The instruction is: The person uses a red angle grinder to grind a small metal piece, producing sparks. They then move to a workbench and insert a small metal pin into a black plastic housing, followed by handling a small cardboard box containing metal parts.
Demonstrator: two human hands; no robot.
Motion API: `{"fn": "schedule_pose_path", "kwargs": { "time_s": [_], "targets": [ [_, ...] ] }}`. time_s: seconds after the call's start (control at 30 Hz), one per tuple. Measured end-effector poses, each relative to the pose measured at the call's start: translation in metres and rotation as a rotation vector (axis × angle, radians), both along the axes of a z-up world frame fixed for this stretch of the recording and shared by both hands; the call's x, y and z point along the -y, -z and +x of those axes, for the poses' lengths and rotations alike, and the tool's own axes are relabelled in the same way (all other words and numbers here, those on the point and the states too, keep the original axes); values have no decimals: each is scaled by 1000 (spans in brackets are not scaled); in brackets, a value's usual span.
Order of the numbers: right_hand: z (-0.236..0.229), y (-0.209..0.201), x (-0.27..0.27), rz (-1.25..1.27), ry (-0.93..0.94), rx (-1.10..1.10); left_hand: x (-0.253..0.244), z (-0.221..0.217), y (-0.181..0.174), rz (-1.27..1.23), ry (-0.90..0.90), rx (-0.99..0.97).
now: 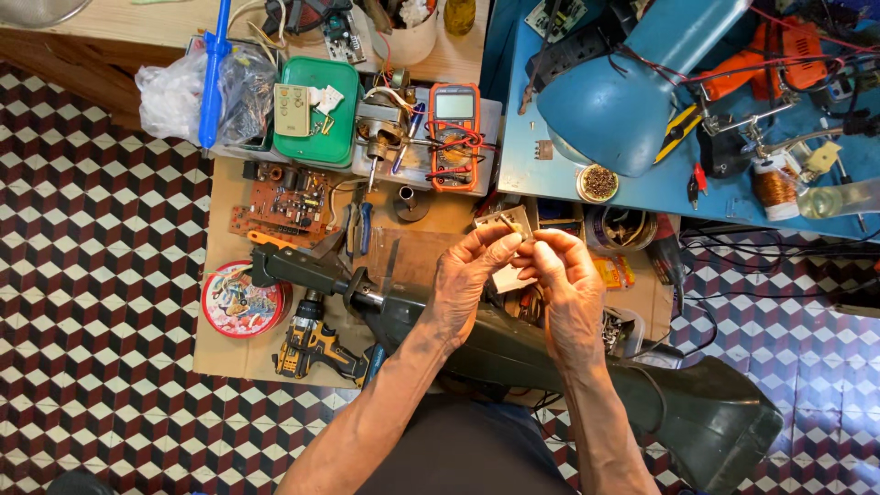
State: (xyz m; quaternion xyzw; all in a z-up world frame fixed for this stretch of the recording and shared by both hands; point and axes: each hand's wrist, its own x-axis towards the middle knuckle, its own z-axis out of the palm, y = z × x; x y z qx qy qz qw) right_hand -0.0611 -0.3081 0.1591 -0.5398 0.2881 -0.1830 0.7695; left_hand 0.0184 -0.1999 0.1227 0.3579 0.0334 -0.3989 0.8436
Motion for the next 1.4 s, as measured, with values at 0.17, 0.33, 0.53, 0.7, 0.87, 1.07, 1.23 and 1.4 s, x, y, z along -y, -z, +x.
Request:
{"fn": "schedule_pose_path", "kwargs": {
  "time_s": [0.17, 0.33, 0.53, 0.7, 0.87, 1.07, 1.23, 1.4],
  "targets": [
    [0, 3, 4, -3, 1, 9, 9, -7, 4, 53, 28, 6],
    [-2, 5, 8, -38, 78, 55, 15, -9, -1, 4, 32, 7],
    [-6, 2, 10, -252, 66, -22, 18, -4, -6, 13, 1, 12],
    [-10, 3, 6, -278, 81, -30, 24, -7, -2, 11, -24, -41],
    [-11, 3, 7, -281, 89, -53, 24, -8, -5, 53, -12, -47],
    [-12, 4, 7, -288, 94, -83, 23, -8, -9, 88, 4, -21],
    [-15, 11, 18, 173, 64, 12, 24, -6, -8, 64, 15, 7],
    [-25, 19, 26, 626, 11, 16, 24, -3, -2, 147, 67, -2]
  ]
}}
